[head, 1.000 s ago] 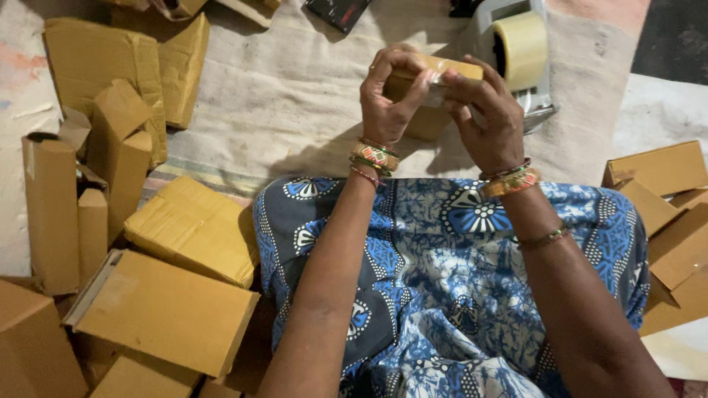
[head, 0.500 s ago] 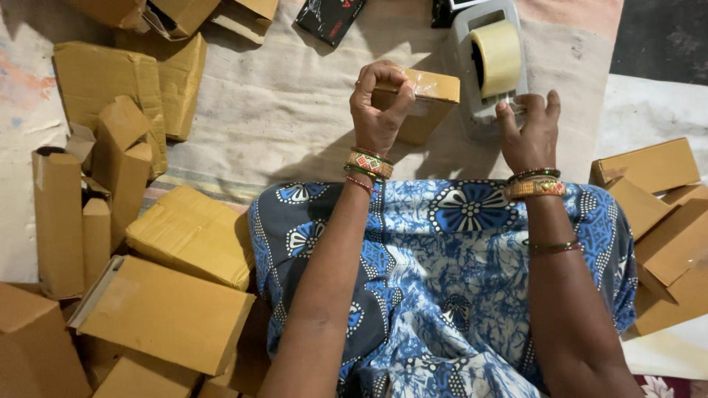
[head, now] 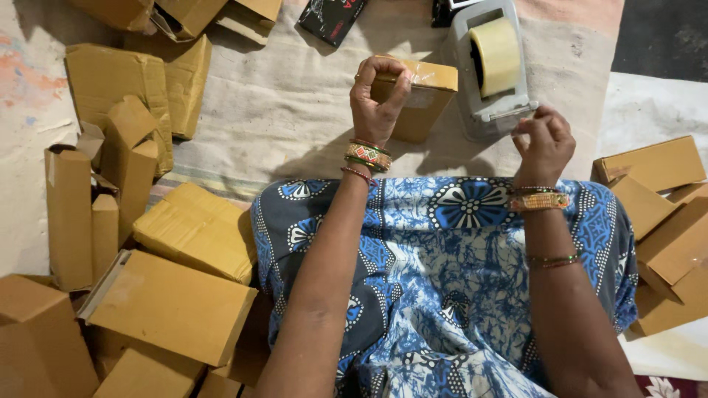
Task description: The person packs smart watches into small cardboard boxes. She places the watch box inside, closes the flaps, and seals the box with clear packing tape using a tape dispenser. She repeats this process for multiple units.
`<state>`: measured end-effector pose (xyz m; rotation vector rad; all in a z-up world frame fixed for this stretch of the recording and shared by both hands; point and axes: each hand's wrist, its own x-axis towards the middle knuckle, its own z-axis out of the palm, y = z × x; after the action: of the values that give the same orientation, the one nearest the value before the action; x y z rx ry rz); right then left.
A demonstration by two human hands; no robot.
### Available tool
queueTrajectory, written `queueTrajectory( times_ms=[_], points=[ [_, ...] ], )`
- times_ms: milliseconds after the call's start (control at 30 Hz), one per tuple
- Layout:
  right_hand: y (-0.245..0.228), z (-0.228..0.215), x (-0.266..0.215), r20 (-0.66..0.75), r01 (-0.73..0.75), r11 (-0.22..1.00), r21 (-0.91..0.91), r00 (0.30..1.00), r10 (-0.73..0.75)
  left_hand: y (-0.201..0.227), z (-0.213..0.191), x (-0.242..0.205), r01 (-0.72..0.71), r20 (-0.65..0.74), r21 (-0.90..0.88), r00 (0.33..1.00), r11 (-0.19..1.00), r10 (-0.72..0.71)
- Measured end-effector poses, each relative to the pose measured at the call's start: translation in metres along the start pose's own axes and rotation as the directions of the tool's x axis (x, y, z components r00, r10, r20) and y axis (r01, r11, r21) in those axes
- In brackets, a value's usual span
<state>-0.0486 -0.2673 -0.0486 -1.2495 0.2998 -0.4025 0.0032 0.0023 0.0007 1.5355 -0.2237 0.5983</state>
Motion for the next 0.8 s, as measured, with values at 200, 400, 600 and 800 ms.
queueTrajectory(
  times_ms=[200,400,600,800],
  points=[
    [-0.022,-0.015,-0.018,0.113,-0.254,0.927,-0.274,0.949,0.294,0.005,-0.003,-0.002,-0.060,0.041,0.032,0.997,0.998,0.059],
    [-0.010,-0.022,0.002,0.171,0.024,0.773,-0.633,0.979,0.110,0.006,-0.012,0.001,-0.050,0.115,0.061,0.992,0.997,0.042],
    [-0.033,-0.022,-0.001,0.280,0.326,0.293,-0.899,0.941,-0.189,0.006,-0.010,0.003,-0.168,0.062,0.149,0.985,0.974,0.161],
    [-0.106,0.033,-0.022,0.411,0.369,0.829,-0.420,0.892,-0.188,0.009,-0.014,0.014,-0.221,0.065,0.408,0.975,0.886,0.213]
  ],
)
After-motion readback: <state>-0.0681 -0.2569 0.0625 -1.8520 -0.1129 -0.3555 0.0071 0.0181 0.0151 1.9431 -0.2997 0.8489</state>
